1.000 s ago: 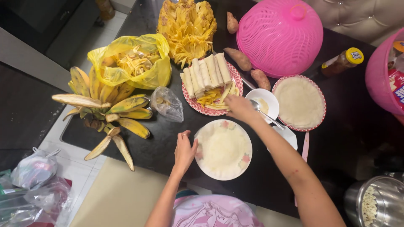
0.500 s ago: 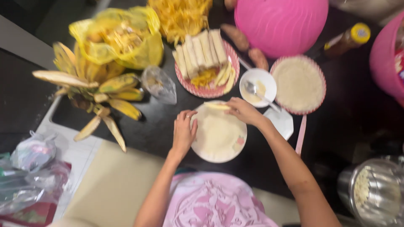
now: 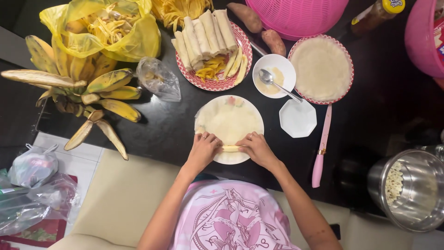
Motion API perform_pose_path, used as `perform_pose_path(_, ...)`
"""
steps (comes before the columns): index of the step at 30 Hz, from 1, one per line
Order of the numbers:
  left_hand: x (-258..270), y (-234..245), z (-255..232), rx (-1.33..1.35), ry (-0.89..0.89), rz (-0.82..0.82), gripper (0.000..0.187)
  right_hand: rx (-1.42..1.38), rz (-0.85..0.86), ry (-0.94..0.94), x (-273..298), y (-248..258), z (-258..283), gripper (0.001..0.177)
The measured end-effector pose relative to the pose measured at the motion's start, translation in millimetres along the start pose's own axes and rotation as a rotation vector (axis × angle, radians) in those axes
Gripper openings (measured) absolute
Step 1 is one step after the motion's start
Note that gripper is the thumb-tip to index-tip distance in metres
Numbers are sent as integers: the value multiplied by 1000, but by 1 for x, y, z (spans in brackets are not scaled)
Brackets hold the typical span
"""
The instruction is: Wrapping banana slices and jackfruit in spring roll wrappers on a table to prepare turon.
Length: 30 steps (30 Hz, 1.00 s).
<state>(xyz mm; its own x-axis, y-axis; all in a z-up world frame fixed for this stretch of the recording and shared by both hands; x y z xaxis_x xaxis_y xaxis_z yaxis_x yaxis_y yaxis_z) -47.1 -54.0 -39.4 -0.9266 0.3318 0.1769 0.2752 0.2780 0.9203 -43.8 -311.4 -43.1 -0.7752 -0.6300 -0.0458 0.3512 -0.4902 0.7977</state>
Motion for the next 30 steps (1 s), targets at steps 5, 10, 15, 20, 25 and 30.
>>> perform_pose_path(5,7,13,-3,-40,-15,-54,21,103,-69,-13,-8,4,14,13)
perform_pose_path(10,11,-1,-5,-23,-53,-105,25,171,-144,-87,-67,13,-6,21)
perform_pose_path(15,15,20,-3,123,53,-138,33,198,-435,51,-205,47,-40,12)
perform_pose_path(20,19,29,8,188,95,-165,29,157,-392,37,-276,33,-69,34)
perform_pose_path(25,20,33,19,259,161,-148,25,438,-300,4,-273,30,-62,23)
perform_pose_path(30,10,46,22,298,172,-151,21,155,-449,39,-274,44,-90,9)
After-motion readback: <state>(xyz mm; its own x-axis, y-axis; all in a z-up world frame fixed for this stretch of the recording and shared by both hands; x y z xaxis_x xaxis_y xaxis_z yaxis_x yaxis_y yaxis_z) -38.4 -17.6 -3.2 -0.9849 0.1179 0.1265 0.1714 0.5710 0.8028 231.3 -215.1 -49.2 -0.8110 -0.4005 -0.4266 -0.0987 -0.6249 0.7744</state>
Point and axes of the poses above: each hand's wrist, its own x-axis away from the middle knuckle, its own y-axis out of the back of the hand, z = x × y, the point moved 1 cm from there along -x, towards the middle knuckle, and after that the axes turned 10 degrees about y, right-handed, at the moved point
